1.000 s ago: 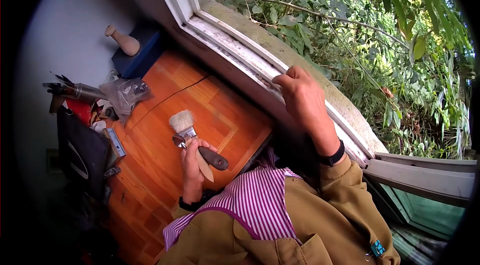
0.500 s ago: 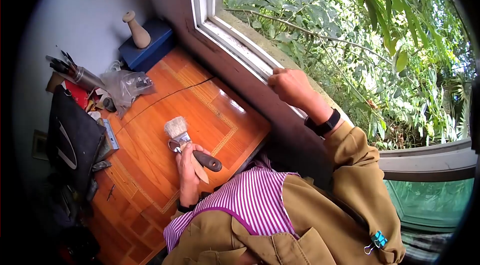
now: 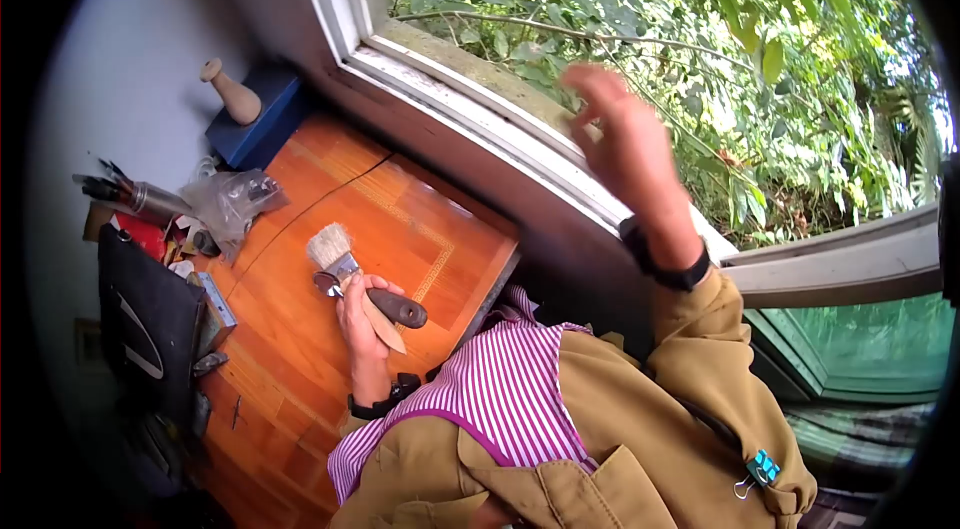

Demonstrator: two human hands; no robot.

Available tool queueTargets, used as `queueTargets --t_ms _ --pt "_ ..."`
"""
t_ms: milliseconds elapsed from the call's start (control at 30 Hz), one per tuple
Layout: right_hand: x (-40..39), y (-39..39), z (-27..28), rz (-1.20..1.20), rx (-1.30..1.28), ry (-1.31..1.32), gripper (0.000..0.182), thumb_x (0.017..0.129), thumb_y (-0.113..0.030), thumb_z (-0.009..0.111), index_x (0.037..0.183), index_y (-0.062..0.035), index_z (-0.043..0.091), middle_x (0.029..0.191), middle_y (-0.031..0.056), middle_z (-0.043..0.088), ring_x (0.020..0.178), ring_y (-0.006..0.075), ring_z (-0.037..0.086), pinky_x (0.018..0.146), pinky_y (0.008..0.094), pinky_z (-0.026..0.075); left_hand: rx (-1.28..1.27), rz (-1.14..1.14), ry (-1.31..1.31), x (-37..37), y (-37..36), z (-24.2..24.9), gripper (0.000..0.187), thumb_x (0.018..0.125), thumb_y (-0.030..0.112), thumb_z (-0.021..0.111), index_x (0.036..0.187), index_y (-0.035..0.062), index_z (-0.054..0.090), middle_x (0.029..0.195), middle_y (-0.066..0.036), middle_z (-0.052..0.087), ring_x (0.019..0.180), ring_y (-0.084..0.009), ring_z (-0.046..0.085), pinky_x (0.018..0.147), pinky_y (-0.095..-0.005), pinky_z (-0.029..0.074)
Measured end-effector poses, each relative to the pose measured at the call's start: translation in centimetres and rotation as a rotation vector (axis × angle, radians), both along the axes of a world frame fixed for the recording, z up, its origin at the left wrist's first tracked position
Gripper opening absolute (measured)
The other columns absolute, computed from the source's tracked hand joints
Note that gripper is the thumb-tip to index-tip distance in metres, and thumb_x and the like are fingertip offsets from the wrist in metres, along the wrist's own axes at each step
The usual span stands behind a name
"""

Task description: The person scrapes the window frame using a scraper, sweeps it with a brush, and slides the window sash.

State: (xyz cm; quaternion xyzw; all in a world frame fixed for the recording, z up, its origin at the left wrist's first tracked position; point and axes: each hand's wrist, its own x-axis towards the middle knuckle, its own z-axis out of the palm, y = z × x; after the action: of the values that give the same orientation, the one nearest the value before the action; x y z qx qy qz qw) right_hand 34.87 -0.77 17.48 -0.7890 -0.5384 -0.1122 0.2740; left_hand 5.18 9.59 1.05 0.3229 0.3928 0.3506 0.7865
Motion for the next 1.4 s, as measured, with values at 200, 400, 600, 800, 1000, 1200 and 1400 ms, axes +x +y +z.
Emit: queueTargets --t_ms 200,400,600,800,1000,1200,1400 --pt "-7.7 -1.6 -6.8 0.260 -0.180 0.259 0.020 0.077 -0.020 0.064 0.068 -0.0036 0.056 0.073 0.0123 0.057 0.064 0.0334 0.057 0.055 0.0404 0.046 0.134 -0.139 -0.089 3.2 0.5 3.7 0.030 0.091 0.028 0.044 0.082 0.0008 0.054 0.074 -0.014 0.061 0.069 -0.0195 0.060 0.066 -0.0298 0.049" --pt "-11.2 -2.2 -7.7 0.400 -0.092 0.446 0.010 0.076 -0.007 0.064 0.082 -0.0032 0.057 0.077 0.0121 0.059 0.066 0.0315 0.060 0.057 0.0363 0.048 0.222 -0.278 -0.116 4.6 -0.2 3.8 0.028 0.091 0.024 0.049 0.081 0.0000 0.057 0.075 -0.010 0.062 0.070 -0.0146 0.060 0.065 -0.0271 0.048" --pt "-13.0 -3.0 -7.1 0.485 -0.188 0.486 0.010 0.078 -0.003 0.060 0.086 -0.0037 0.055 0.076 0.0134 0.059 0.065 0.0312 0.061 0.057 0.0369 0.048 0.279 -0.312 -0.090 4.6 -1.1 3.5 0.027 0.092 0.024 0.049 0.085 -0.0007 0.059 0.077 -0.009 0.062 0.072 -0.0143 0.060 0.065 -0.0264 0.049" --pt "-14.3 -3.1 -6.3 0.501 -0.042 0.354 0.028 0.070 -0.004 0.063 0.096 -0.0111 0.058 0.087 0.0074 0.056 0.076 0.0275 0.059 0.062 0.0361 0.048 0.201 -0.322 -0.127 4.2 -1.6 4.4 0.034 0.093 0.028 0.045 0.090 -0.0022 0.058 0.082 -0.010 0.062 0.073 -0.0146 0.060 0.066 -0.0259 0.050" --pt "-15.2 -3.5 -6.5 0.607 -0.046 0.252 0.027 0.064 -0.008 0.063 0.089 -0.0152 0.059 0.081 0.0056 0.048 0.085 0.0267 0.051 0.061 0.0374 0.040 0.063 -0.400 -0.151 5.1 -2.7 3.5 0.046 0.097 0.034 0.032 0.101 -0.0046 0.056 0.094 -0.010 0.059 0.082 -0.0149 0.058 0.075 -0.0261 0.047" --pt "-14.8 -4.9 -7.0 0.487 -0.058 0.090 0.020 0.068 -0.013 0.064 0.086 -0.0162 0.056 0.081 0.0036 0.047 0.083 0.0216 0.050 0.063 0.0350 0.039 -0.010 -0.616 -0.158 5.9 -3.2 4.4 0.044 0.096 0.034 0.035 0.105 -0.0039 0.057 0.095 -0.008 0.060 0.084 -0.0134 0.058 0.075 -0.0257 0.047" --pt "-13.9 -5.5 -6.1 0.417 0.111 -0.041 0.027 0.067 -0.017 0.066 0.091 -0.0151 0.054 0.086 0.0043 0.049 0.075 0.0213 0.050 0.061 0.0317 0.042 0.477 -0.724 -0.068 6.2 -3.1 4.2 0.035 0.094 0.027 0.043 0.112 -0.0017 0.053 0.098 -0.007 0.060 0.084 -0.0148 0.059 0.074 -0.0262 0.047"
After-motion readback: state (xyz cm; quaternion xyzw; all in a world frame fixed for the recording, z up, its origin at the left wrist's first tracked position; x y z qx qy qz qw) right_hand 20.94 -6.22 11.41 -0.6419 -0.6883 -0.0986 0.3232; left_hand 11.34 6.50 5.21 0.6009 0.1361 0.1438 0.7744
